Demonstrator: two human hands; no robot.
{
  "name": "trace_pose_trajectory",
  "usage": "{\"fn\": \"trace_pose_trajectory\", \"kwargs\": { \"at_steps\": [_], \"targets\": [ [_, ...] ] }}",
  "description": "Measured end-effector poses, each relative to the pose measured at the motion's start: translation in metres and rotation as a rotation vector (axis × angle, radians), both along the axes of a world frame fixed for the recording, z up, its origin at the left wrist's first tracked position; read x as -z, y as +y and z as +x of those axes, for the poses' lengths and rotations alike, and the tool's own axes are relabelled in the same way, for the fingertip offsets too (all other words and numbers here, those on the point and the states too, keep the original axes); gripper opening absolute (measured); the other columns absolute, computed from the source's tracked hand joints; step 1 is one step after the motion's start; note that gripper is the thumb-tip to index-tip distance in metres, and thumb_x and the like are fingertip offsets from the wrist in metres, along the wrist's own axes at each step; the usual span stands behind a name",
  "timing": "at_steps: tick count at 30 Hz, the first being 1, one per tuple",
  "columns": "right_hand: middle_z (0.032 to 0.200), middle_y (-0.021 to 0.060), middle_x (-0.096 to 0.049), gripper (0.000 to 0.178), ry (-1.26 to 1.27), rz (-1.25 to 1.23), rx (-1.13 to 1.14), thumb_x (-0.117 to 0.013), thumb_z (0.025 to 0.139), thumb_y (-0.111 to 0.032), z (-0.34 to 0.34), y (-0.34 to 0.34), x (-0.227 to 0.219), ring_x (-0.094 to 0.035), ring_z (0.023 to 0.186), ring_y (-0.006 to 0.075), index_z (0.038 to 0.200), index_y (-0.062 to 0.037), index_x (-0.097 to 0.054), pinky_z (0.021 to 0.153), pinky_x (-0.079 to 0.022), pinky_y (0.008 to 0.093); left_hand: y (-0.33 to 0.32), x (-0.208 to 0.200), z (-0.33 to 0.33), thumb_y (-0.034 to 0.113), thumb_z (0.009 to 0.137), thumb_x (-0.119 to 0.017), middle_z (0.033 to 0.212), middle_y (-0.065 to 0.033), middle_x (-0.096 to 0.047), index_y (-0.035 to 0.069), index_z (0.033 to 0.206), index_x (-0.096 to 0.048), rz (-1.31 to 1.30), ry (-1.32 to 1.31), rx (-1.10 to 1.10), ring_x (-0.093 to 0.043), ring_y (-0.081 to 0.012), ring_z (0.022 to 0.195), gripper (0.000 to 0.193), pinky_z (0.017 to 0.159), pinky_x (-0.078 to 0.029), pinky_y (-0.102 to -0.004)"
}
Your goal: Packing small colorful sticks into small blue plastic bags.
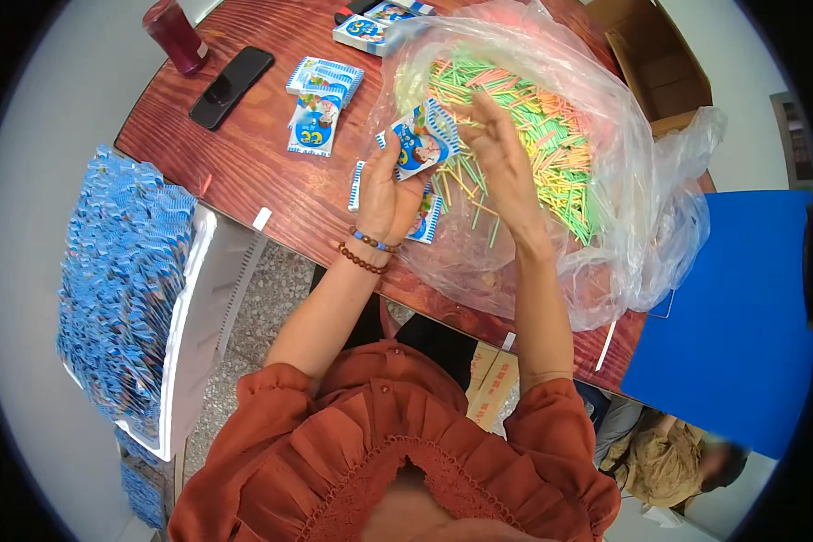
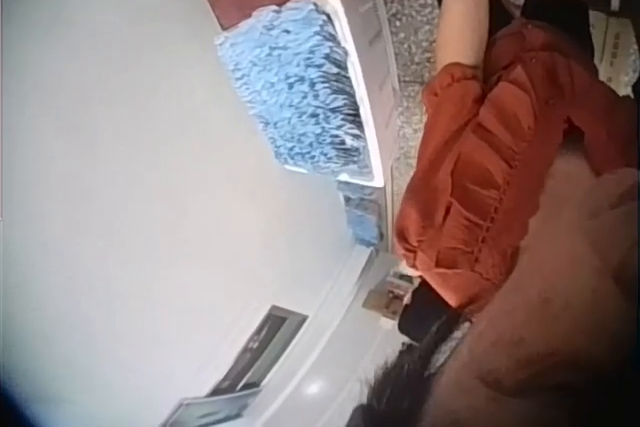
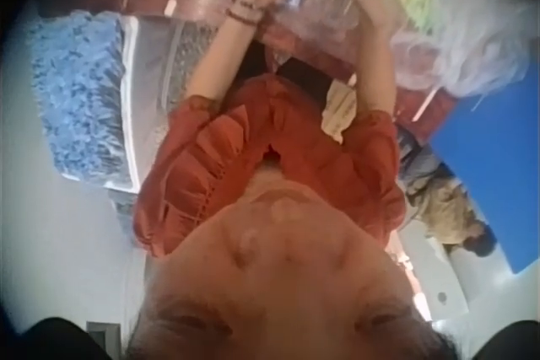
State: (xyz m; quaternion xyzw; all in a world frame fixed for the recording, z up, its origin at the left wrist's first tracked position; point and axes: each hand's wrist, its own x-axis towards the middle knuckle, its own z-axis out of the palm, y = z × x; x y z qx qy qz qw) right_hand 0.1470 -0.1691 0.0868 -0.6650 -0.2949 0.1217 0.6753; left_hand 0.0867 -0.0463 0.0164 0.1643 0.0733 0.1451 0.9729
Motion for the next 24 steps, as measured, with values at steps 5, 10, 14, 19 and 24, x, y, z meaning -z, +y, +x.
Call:
{"fn": "trace_pose_trajectory", "kwargs": {
  "at_steps": [5,10,14,19,24],
  "targets": [
    [0.090,0.0025,-0.067,0.018,-0.137,-0.269,0.143,-0.065,0.088,-0.009,-0.016,0.025,0.017,-0.059,0.086,0.0082,0.103,-0.0008,-0.069,0.078,-0.045,0.0240,0.011,-0.005,-0.008,0.029,0.100,-0.048,0.118,-0.0095,-0.061,0.003,0.122,-0.054,-0.068,-0.122,-0.065,-0.058,-0.0203,0.109,0.035,0.098,-0.045,-0.0400],
    [0.076,0.0001,-0.063,0.015,-0.059,-0.102,-0.036,-0.064,0.089,-0.012,-0.005,0.051,0.007,-0.052,0.066,0.0045,0.094,-0.0006,-0.071,0.059,-0.040,0.0198,0.044,0.008,-0.024,0.013,0.096,-0.055,0.112,-0.0085,-0.063,0.003,0.115,-0.057,-0.017,0.042,-0.195,-0.060,-0.0186,0.104,0.022,0.092,-0.049,-0.0388],
    [0.068,0.0039,-0.065,0.017,0.112,-0.225,-0.129,-0.063,0.090,-0.015,-0.003,0.083,0.023,-0.052,0.051,0.0056,0.089,0.0001,-0.071,0.044,-0.038,0.0194,0.067,0.020,-0.049,0.011,0.096,-0.055,0.111,-0.0091,-0.063,0.000,0.112,-0.058,0.191,0.142,-0.441,-0.060,-0.0169,0.103,0.019,0.088,-0.050,-0.0328],
    [0.073,0.0084,-0.069,0.022,0.247,-0.238,-0.169,-0.061,0.090,-0.019,0.003,0.135,0.054,-0.063,0.057,0.0101,0.090,0.0025,-0.069,0.043,-0.044,0.0223,0.102,0.027,-0.062,0.009,0.096,-0.055,0.114,-0.0086,-0.059,0.000,0.122,-0.053,0.390,0.223,-0.627,-0.058,-0.0154,0.103,0.027,0.090,-0.048,-0.0322],
    [0.080,0.0108,-0.069,0.024,0.197,-0.512,-0.062,-0.060,0.091,-0.018,0.015,0.143,0.058,-0.066,0.064,0.0131,0.093,0.0048,-0.066,0.048,-0.050,0.0245,0.095,0.034,-0.073,0.011,0.093,-0.059,0.116,-0.0068,-0.056,0.002,0.120,-0.054,0.771,0.464,-0.657,-0.053,-0.0143,0.105,0.029,0.091,-0.045,-0.0287]
  ]
}}
